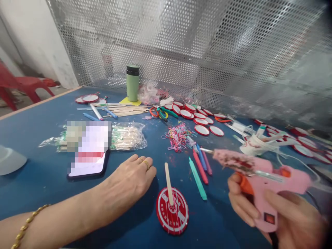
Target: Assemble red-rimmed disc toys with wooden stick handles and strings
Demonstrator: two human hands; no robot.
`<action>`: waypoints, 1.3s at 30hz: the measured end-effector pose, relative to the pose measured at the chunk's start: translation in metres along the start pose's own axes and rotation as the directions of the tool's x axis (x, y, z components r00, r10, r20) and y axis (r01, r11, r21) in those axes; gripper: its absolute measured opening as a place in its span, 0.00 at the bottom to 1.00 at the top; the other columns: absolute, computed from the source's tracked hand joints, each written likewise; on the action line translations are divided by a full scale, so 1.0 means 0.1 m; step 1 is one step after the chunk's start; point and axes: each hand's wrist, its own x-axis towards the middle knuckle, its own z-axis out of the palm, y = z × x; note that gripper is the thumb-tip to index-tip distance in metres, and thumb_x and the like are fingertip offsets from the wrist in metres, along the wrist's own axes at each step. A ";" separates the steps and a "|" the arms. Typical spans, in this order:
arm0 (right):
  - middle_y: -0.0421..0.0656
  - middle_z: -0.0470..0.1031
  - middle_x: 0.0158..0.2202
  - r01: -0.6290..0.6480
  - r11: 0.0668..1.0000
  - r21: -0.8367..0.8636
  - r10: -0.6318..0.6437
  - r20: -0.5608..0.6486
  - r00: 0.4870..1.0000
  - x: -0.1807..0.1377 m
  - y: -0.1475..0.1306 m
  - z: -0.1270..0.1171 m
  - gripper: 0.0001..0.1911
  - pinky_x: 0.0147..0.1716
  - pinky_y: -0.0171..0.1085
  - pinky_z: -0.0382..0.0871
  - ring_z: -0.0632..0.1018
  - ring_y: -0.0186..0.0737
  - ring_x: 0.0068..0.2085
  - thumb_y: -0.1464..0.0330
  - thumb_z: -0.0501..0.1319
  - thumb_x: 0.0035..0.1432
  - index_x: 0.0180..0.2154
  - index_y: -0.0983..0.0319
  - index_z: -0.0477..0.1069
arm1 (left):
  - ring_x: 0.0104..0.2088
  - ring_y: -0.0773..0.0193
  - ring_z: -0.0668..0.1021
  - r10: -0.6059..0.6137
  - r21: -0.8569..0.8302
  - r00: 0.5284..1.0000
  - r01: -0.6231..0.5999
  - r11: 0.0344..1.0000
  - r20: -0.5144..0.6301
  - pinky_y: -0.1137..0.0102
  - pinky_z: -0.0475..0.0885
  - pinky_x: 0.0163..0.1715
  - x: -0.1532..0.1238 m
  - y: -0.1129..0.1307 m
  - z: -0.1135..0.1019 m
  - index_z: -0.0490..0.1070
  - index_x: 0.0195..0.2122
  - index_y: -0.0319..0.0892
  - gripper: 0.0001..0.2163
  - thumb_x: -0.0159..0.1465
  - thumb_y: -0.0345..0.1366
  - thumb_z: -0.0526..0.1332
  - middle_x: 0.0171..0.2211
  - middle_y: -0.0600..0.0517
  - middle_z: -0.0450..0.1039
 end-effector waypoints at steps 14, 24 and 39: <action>0.41 0.68 0.16 0.039 0.958 -0.286 0.045 0.283 0.958 0.29 -0.12 0.21 0.30 0.19 0.32 0.63 0.69 0.34 0.18 0.45 0.52 0.65 0.25 0.61 0.74 | 0.37 0.58 0.74 -0.026 -0.006 0.996 0.027 1.000 0.081 0.63 0.68 0.43 0.03 0.03 -0.12 0.67 0.40 0.39 0.08 0.65 0.22 0.54 0.38 0.46 0.72; 0.41 0.66 0.14 0.043 0.927 -0.373 0.061 0.262 0.963 0.34 -0.11 0.26 0.34 0.17 0.30 0.65 0.68 0.33 0.18 0.44 0.51 0.64 0.18 0.59 0.69 | 0.39 0.58 0.75 -0.018 0.005 0.997 0.017 1.000 0.081 0.63 0.70 0.44 0.02 0.03 -0.11 0.67 0.41 0.39 0.07 0.65 0.23 0.55 0.38 0.46 0.72; 0.41 0.67 0.15 -0.032 0.936 -0.351 0.131 0.263 0.956 0.37 0.01 0.22 0.32 0.19 0.31 0.66 0.68 0.32 0.19 0.44 0.55 0.63 0.18 0.60 0.67 | 0.40 0.57 0.75 -0.026 -0.019 0.998 0.027 0.999 0.050 0.61 0.69 0.47 -0.01 0.01 -0.05 0.67 0.44 0.39 0.09 0.66 0.22 0.54 0.40 0.44 0.73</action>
